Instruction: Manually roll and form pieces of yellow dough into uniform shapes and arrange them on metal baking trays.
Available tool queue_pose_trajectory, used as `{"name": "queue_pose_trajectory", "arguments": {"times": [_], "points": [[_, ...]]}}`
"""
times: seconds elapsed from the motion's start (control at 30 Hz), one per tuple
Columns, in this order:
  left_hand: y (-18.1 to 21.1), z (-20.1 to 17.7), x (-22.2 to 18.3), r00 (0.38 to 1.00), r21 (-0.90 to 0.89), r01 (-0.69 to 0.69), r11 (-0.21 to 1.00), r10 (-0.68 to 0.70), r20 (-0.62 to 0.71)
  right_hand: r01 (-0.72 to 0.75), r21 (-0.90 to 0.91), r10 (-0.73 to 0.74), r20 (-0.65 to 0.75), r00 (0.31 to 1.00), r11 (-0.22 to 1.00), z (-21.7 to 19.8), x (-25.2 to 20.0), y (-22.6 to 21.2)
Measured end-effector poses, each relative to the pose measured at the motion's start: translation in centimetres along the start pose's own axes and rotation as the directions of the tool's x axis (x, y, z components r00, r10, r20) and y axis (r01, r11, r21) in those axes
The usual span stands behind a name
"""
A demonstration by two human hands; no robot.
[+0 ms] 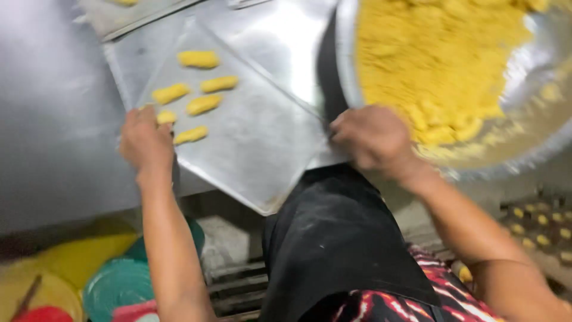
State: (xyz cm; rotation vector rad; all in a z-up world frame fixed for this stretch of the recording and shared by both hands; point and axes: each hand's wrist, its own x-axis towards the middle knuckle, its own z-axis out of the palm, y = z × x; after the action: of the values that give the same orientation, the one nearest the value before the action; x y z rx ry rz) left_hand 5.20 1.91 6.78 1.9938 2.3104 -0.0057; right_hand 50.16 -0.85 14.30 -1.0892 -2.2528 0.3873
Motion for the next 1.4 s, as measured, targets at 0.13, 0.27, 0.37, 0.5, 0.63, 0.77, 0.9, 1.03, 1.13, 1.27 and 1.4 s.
{"name": "queue_pose_trajectory", "arguments": {"times": [0.13,0.27,0.37,0.5,0.63,0.77,0.9,1.03,1.13,1.27,1.4], "points": [[10.0,-2.5,-0.5,0.967,-0.124,-0.149,0.981,0.118,-0.226,-0.232,-0.211,0.215,-0.102,0.971,0.949,-5.4,-9.6,13.9],[23.7,-2.0,-1.2,0.868,-0.483,-0.495,0.722,0.393,-0.303,-0.623,-0.32,0.693,0.199,0.693,0.714,-8.6,-15.1,23.3],[34.6,0.7,-1.4,0.784,-0.589,-0.583,0.56,0.578,-0.226,-0.471,-0.321,0.57,0.441,0.693,0.821,-7.0,-16.8,26.7],[46.2,4.2,-1.8,0.572,-0.559,-0.547,0.623,0.766,0.293,-0.111,-0.08,0.137,0.494,0.859,0.991,-3.6,-16.7,23.8],[50.5,13.2,-2.7,0.556,-0.47,-0.543,0.696,0.717,0.42,-0.245,-0.331,0.411,0.691,0.595,0.911,-8.0,-14.1,20.8],[51.5,10.7,-4.3,0.562,-0.38,-0.622,0.684,0.728,0.391,-0.018,-0.336,0.248,0.657,0.712,0.942,-9.2,-16.7,22.5],[52.1,16.2,-5.3,0.498,-0.384,-0.776,0.5,0.86,0.113,0.141,-0.298,0.122,0.712,0.691,0.944,-9.6,-16.7,22.2],[52.6,14.2,-5.8,0.395,-0.25,-0.817,0.519,0.821,0.413,0.011,-0.399,0.302,0.71,0.636,0.917,-9.4,-18.0,25.6],[51.1,12.8,-4.2,0.344,-0.197,-0.823,0.533,0.744,0.573,-0.558,0.023,0.525,0.311,0.792,0.829,-11.8,-18.3,28.2],[47.0,8.3,1.0,0.6,-0.663,-0.157,0.732,0.603,0.525,-0.701,0.515,0.638,0.333,0.694,0.493,-15.3,-17.0,28.5],[43.9,6.0,5.9,0.686,-0.825,0.564,0.026,0.542,0.486,-0.806,0.254,0.68,0.437,0.589,0.535,-12.7,-17.9,29.9]]}}
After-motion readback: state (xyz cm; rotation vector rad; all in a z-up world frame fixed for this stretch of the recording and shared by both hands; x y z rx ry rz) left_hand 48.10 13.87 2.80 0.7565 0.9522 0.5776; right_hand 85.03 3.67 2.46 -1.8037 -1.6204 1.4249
